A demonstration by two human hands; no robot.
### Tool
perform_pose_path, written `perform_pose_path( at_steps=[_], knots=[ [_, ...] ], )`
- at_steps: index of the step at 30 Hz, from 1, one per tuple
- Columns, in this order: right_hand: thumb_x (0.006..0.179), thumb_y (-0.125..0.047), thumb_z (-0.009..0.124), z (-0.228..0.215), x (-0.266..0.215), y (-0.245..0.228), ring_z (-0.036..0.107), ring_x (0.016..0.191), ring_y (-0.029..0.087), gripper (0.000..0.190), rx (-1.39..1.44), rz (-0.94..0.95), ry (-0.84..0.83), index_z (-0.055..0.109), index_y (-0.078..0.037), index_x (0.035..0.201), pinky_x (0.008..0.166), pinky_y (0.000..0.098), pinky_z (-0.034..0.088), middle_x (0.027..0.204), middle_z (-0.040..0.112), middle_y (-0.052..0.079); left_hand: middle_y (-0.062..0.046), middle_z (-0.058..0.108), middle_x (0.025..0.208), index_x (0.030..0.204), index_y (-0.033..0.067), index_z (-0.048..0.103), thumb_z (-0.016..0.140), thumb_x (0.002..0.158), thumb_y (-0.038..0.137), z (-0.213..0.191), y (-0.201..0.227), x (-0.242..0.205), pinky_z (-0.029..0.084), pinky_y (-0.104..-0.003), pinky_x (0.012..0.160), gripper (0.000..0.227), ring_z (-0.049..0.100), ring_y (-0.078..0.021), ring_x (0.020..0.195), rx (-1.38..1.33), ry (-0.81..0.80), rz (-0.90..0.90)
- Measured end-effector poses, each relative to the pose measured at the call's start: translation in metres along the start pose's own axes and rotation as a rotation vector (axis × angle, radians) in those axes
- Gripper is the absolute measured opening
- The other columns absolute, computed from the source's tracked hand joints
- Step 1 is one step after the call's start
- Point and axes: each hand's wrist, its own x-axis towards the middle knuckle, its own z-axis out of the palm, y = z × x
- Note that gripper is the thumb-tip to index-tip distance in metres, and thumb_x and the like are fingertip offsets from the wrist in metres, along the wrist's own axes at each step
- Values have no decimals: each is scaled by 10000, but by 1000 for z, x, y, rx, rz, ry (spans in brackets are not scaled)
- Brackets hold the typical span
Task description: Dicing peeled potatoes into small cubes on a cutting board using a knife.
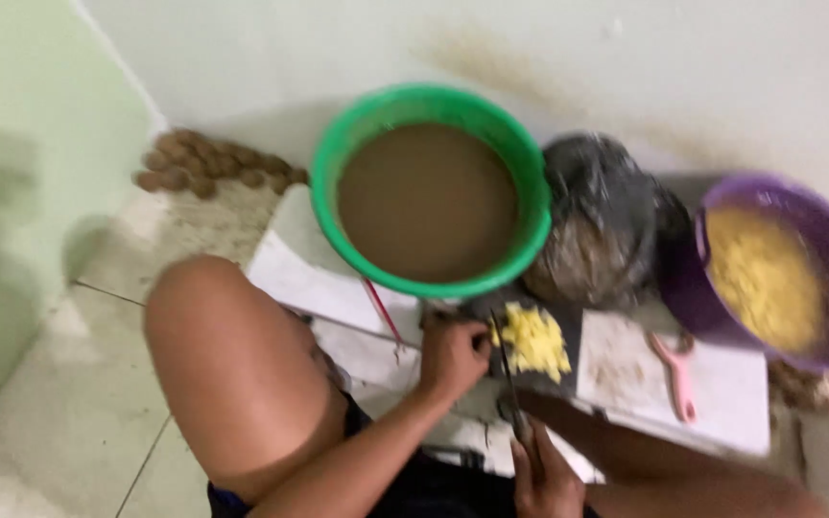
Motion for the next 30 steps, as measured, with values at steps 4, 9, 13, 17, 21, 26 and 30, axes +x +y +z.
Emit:
perform_pose_path(
  at_steps=[4, 9, 13, 17, 21, 26, 30],
  knots=[
    [813, -110, 753, 3, 47, -36, 813, 804, 212, 420, 7, 41, 22, 697, 29, 1206, 672, 306, 619, 975, 818, 146, -99, 765, 788, 869, 80, 790, 733, 739, 142, -14, 10, 1, 513, -416, 697, 155, 665, -333, 674, -19, 113, 13],
    [821, -106, 747, 2, 50, -27, 821, 846, 167, 436, 84, 109, 7, 702, 25, 1234, 695, 264, 621, 1013, 836, 117, -90, 760, 760, 834, 92, 789, 731, 729, 128, -15, 12, 3, 506, -403, 772, 126, 659, -322, 662, -36, 139, 33],
    [831, -108, 732, -4, 55, -40, 808, 750, 159, 416, 61, 136, -44, 709, 20, 1225, 649, 266, 606, 958, 844, 123, -101, 744, 740, 855, 82, 783, 741, 743, 142, -16, 11, 2, 508, -407, 719, 134, 647, -316, 639, -17, 101, 3],
    [833, -114, 747, 3, 57, -36, 813, 826, 186, 431, 42, 106, -13, 681, 68, 1218, 683, 281, 618, 983, 823, 145, -90, 753, 718, 827, 73, 777, 746, 724, 124, -21, 14, 6, 473, -410, 894, 119, 652, -316, 626, -13, 103, 30],
    [829, -84, 736, 1, 59, -53, 820, 815, 198, 434, 20, 138, -44, 679, 19, 1246, 678, 304, 639, 1005, 817, 152, -101, 758, 756, 816, 61, 761, 746, 705, 106, -20, 14, 7, 466, -405, 887, 122, 644, -316, 673, -14, 115, 41],
    [819, -79, 745, -3, 63, -64, 792, 723, 227, 417, -72, 19, 13, 694, -10, 1227, 627, 325, 609, 942, 799, 138, -103, 735, 703, 810, 50, 753, 729, 703, 90, -22, 14, 7, 479, -407, 894, 116, 640, -312, 623, 6, 105, 60],
    [824, -108, 750, -3, 66, -63, 805, 751, 219, 422, -94, 21, -3, 696, -2, 1229, 625, 319, 627, 951, 804, 133, -93, 754, 746, 843, 47, 759, 735, 719, 86, -22, 14, 6, 467, -380, 879, 132, 645, -287, 643, 5, 69, 26]
  ],
)
